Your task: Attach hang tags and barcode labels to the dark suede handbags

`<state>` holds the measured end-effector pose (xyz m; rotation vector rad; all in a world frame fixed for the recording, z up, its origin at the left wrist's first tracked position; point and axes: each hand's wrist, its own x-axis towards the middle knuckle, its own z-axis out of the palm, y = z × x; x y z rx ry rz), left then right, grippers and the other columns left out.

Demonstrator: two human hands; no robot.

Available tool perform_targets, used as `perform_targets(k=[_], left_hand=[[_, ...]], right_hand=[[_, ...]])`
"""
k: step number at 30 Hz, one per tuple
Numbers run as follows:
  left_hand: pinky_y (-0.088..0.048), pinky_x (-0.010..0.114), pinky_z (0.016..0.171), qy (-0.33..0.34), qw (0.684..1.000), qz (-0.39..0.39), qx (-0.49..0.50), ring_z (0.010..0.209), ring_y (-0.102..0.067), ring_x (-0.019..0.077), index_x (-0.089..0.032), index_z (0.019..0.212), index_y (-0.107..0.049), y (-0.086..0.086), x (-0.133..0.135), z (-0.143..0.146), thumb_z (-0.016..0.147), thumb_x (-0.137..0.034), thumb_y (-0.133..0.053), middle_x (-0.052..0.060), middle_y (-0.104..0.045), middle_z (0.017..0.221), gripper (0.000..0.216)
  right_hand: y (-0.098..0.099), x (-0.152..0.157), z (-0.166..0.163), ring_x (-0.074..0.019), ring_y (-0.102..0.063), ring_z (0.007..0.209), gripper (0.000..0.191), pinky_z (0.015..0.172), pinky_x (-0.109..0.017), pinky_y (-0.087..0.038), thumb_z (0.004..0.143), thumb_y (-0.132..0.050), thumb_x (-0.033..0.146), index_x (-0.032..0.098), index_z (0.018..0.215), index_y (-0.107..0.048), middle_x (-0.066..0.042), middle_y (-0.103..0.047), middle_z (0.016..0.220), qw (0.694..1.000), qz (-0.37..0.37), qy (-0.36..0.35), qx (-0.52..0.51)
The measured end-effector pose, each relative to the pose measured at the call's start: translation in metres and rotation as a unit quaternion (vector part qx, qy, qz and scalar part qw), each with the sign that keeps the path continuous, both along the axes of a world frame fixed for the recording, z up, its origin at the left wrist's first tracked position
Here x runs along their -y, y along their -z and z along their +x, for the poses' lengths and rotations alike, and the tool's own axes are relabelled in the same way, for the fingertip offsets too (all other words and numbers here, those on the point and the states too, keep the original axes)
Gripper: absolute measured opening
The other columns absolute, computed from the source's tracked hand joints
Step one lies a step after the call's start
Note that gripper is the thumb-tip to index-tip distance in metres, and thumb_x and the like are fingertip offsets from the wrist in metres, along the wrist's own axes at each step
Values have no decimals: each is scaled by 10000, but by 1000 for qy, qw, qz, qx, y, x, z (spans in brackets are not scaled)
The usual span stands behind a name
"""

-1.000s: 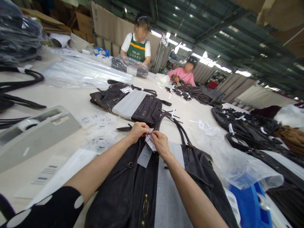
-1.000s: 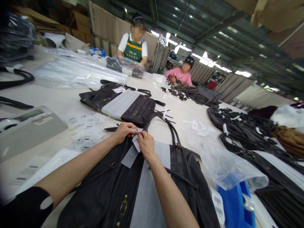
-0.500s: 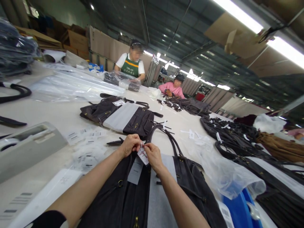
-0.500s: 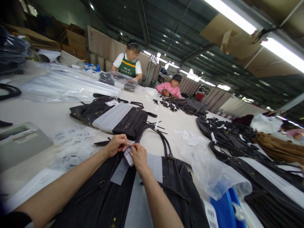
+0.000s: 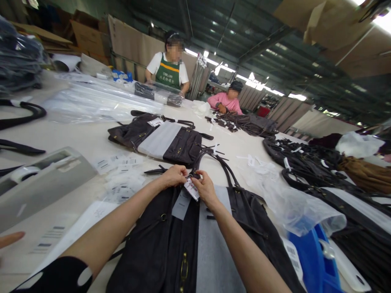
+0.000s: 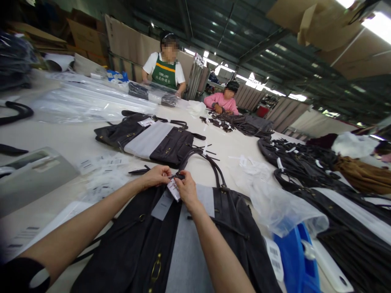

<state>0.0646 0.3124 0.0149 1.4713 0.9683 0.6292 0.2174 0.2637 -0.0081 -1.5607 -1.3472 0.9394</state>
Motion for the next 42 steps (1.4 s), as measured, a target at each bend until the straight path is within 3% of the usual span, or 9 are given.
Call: perform_targets(k=[4, 8, 13, 20, 27, 35, 40, 42], left_hand=[[-244, 177, 336, -14, 999, 27, -45, 306, -384, 71, -148, 582, -511, 2, 0, -6, 574, -161, -553, -67, -461, 398, 44], [-243, 157, 336, -24, 999, 24, -38, 320, -425, 59, -156, 656, -473, 3, 4, -7, 679, -215, -505, -46, -538, 488, 71], [-227, 147, 299, 0, 1000, -11, -16, 338, -472, 72, -170, 740, -445, 0, 12, -7, 716, -266, -503, -22, -586, 577, 115], [-255, 130, 294, 24, 998, -53, 5, 357, -494, 65, -166, 758, -452, -7, 24, -19, 700, -356, -561, -8, -594, 628, 227], [-277, 121, 299, 68, 991, -108, 42, 359, -490, 81, -179, 788, -461, -5, 37, -30, 681, -402, -641, -62, -489, 470, 306], [-294, 123, 314, 84, 985, -129, 82, 392, -507, 65, -175, 832, -480, -12, 45, -35, 667, -381, -680, -63, -485, 592, 332], [-341, 136, 340, 106, 983, -132, 74, 446, -549, 57, -178, 961, -527, -16, 51, -33, 673, -383, -675, 10, -574, 858, 383], [-355, 142, 354, 93, 985, -128, 67, 464, -564, 70, -179, 1014, -540, -14, 53, -31, 670, -387, -674, 5, -572, 817, 423]], right_hand=[[-3, 11, 4, -140, -537, 475, 468, 445, -218, -361, 614, -656, 382, 194, 973, -421, 44, -591, 552, 988, -49, 13, -146], [-13, 23, 7, -138, -567, 509, 528, 471, -218, -399, 524, -742, 368, 175, 914, -444, -2, -642, 615, 964, -74, 47, -251], [-21, 33, 7, -99, -538, 501, 349, 491, -211, -434, 496, -767, 283, 122, 717, -550, -5, -609, 588, 932, -177, -21, -315], [-26, 37, -8, -120, -596, 541, 127, 471, -193, -462, 644, -604, 86, 135, 754, -564, -27, -647, 628, 913, -257, -17, -316], [-21, 32, -30, -118, -561, 479, 124, 436, -199, -440, 612, -576, 25, 134, 657, -538, -9, -614, 544, 905, -211, 75, -361], [-17, 19, -42, -110, -507, 461, 138, 453, -224, -419, 556, -618, 88, 159, 638, -532, 37, -560, 514, 912, -105, 136, -372], [-15, 11, -51, -91, -453, 450, 114, 442, -218, -375, 568, -605, 153, 188, 627, -513, 64, -528, 518, 917, -58, 161, -361], [-15, 10, -52, -93, -455, 467, 120, 452, -217, -364, 558, -623, 189, 189, 621, -521, 62, -535, 521, 921, -60, 152, -355]])
